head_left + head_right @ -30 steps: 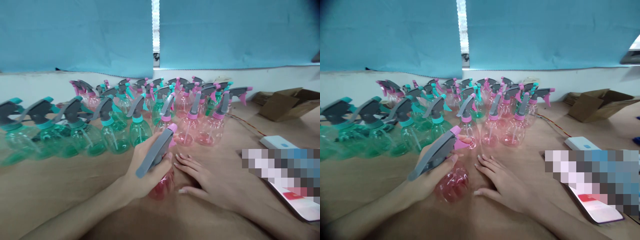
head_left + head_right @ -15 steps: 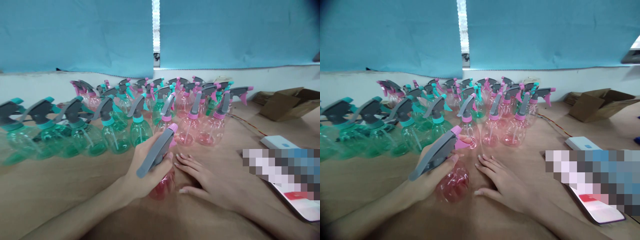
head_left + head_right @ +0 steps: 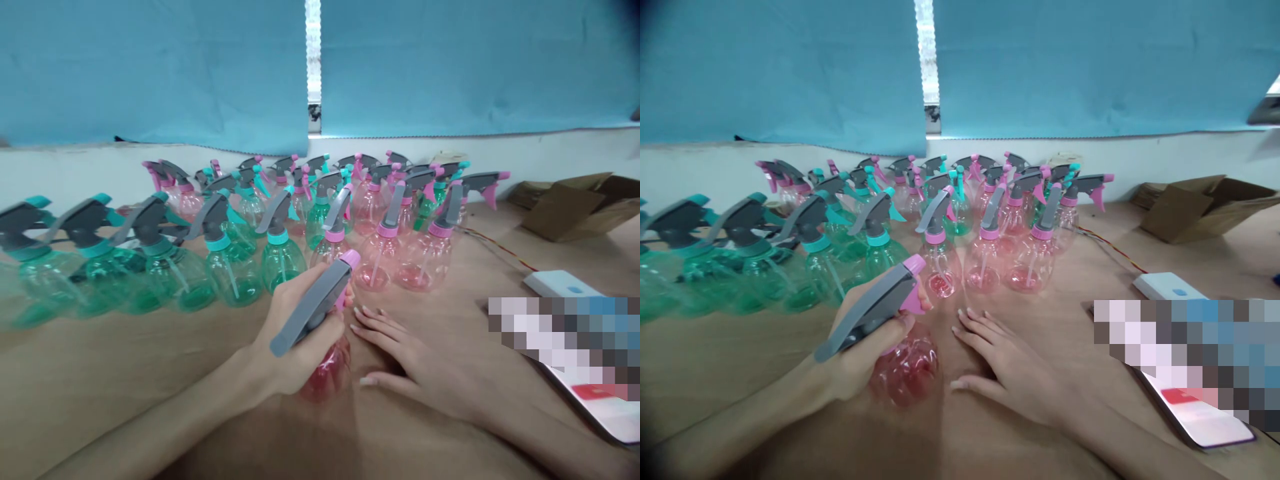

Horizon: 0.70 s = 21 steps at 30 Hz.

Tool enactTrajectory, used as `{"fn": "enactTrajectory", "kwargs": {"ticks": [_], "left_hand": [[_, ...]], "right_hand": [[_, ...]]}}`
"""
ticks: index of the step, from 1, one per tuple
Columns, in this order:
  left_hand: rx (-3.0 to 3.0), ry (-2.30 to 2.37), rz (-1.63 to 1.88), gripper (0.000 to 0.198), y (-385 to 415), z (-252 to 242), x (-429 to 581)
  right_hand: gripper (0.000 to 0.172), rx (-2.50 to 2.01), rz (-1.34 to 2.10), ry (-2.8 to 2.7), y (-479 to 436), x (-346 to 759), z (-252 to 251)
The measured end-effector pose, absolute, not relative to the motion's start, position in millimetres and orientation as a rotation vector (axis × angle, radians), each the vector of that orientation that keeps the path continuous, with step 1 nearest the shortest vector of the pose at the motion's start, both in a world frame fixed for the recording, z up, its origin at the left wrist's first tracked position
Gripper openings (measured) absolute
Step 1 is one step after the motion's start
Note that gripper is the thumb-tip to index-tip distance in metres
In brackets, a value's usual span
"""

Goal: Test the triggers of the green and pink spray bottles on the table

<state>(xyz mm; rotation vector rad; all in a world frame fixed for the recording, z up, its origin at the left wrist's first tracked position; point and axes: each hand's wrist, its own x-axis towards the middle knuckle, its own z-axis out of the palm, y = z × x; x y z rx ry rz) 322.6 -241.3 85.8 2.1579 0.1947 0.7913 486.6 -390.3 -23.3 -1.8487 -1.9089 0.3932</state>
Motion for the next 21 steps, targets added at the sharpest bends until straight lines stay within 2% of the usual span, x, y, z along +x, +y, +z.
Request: {"fn": "enactTrajectory", "kwargs": {"ticks": [21], "left_hand": [[2.094, 0.32, 0.839, 0.008, -249.0, 81.3, 324.6]], "right_hand": [[0.071, -1.876, 0.389, -1.922, -389.8, 488.2, -28.3]]}}
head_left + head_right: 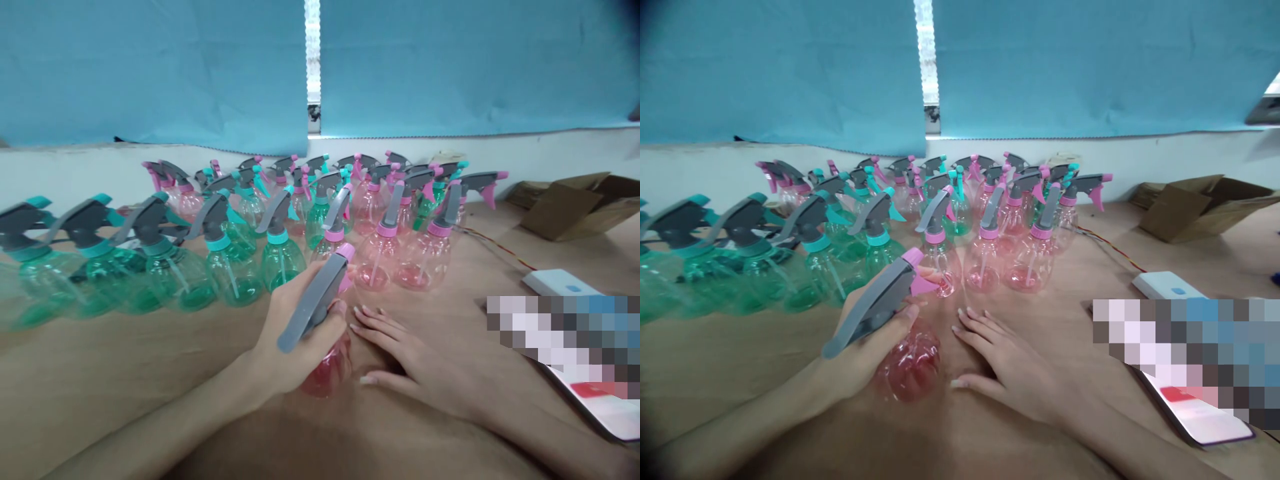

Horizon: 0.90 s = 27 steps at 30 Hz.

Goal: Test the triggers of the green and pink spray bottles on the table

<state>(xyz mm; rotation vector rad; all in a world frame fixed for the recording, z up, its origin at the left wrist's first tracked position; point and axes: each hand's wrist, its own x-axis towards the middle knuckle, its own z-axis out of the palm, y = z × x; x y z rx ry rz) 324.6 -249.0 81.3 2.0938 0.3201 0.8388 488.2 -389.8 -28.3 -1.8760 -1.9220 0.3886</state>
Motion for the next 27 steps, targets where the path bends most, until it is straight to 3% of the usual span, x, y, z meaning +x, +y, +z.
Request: {"fn": "enactTrajectory", "kwargs": {"ticks": [27], "left_hand": [[2.121, 0.306, 0.788, 0.009, -244.3, 78.1, 325.0]], "right_hand": [[0.073, -1.944, 0.416, -1.943, -389.4, 486.2, -24.1]]}}
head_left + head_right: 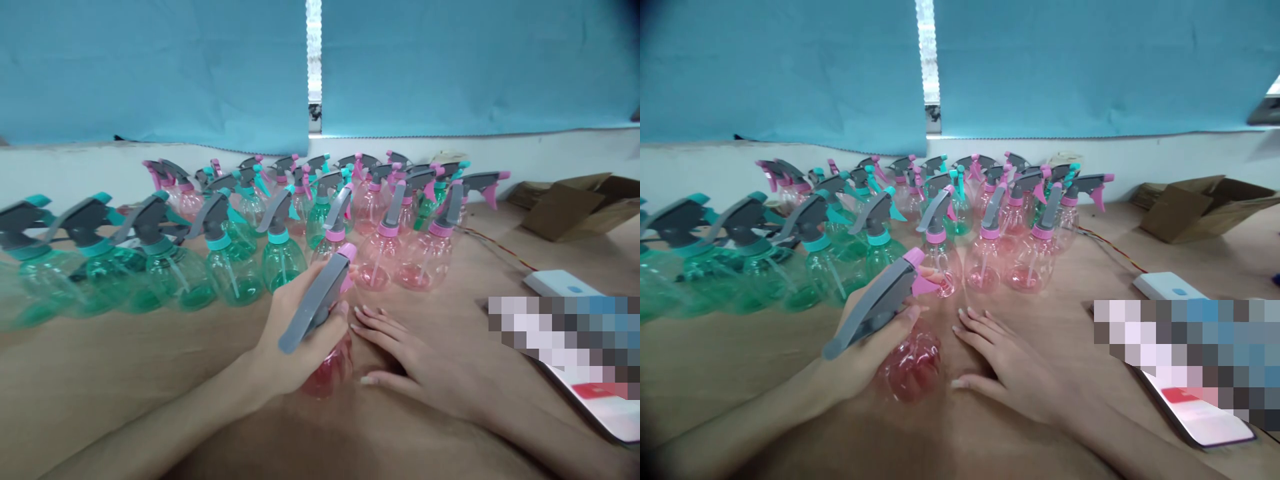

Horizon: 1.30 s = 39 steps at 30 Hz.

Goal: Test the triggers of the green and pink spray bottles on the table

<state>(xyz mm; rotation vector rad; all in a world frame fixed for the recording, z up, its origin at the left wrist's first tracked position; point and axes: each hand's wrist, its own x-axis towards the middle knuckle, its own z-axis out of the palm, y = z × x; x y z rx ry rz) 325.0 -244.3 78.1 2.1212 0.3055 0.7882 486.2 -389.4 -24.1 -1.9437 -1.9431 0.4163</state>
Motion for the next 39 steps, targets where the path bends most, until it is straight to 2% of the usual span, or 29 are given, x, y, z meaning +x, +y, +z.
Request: {"fn": "enactTrajectory", "kwargs": {"ticks": [10, 16, 22, 28, 33, 39], "left_hand": [[2.121, 0.267, 0.799, 0.015, -244, 78, 325], [2.135, 0.321, 0.821, 0.003, -246, 79, 324], [2.14, 0.372, 0.811, 0.011, -248, 80, 323], [2.153, 0.239, 0.805, 0.009, -241, 85, 324], [2.183, 0.142, 0.82, 0.018, -239, 89, 323], [2.176, 0.16, 0.744, 0.014, -239, 90, 321]], "right_hand": [[0.073, -1.946, 0.407, -1.961, -389, 487, -25], [0.073, -1.965, 0.423, -1.943, -389, 485, -22], [0.072, -1.938, 0.42, -1.934, -390, 486, -24], [0.07, -1.886, 0.408, -1.927, -390, 487, -25], [0.068, -1.874, 0.392, -1.919, -390, 486, -22], [0.069, -1.878, 0.4, -1.911, -391, 486, -22]]}}
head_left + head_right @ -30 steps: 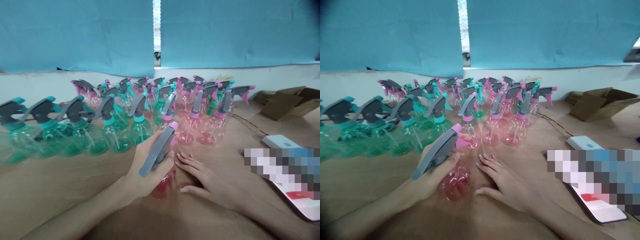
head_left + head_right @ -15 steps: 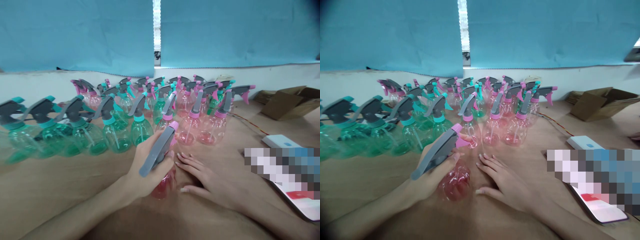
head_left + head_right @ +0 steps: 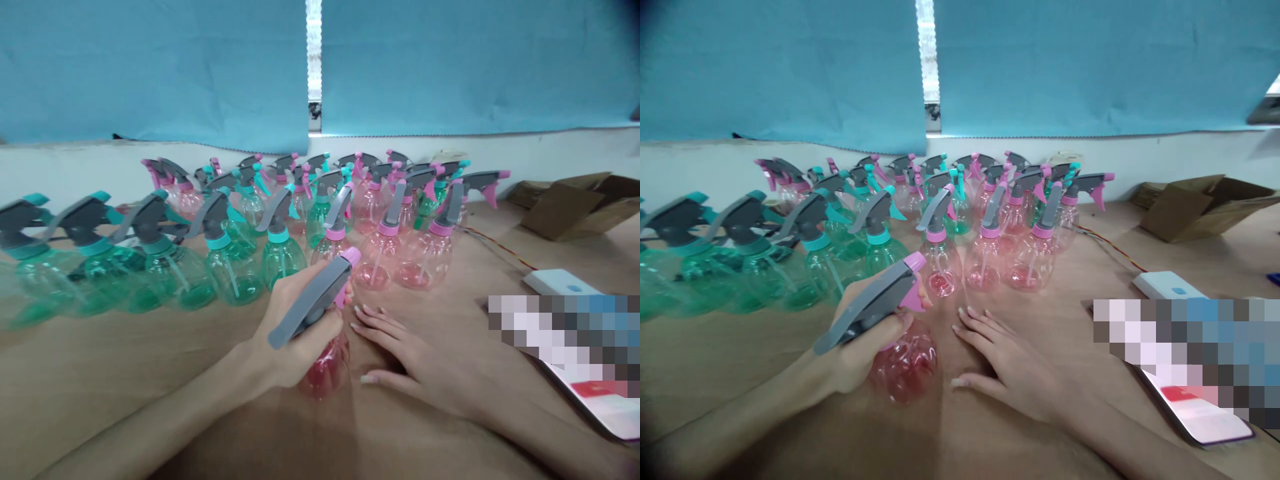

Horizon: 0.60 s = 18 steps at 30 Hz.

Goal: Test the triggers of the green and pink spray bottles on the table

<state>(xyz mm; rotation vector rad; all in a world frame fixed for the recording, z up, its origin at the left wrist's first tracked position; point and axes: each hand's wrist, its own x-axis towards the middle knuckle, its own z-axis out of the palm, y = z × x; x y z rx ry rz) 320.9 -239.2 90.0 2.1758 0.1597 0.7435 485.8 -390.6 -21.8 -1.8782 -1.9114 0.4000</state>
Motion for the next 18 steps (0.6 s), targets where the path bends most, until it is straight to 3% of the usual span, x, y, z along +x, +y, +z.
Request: {"fn": "enactTrajectory", "kwargs": {"ticks": [18], "left_hand": [[2.129, 0.328, 0.8, 0.009, -241, 78, 325]], "right_hand": [[0.068, -1.868, 0.412, -1.882, -391, 485, -22]]}}
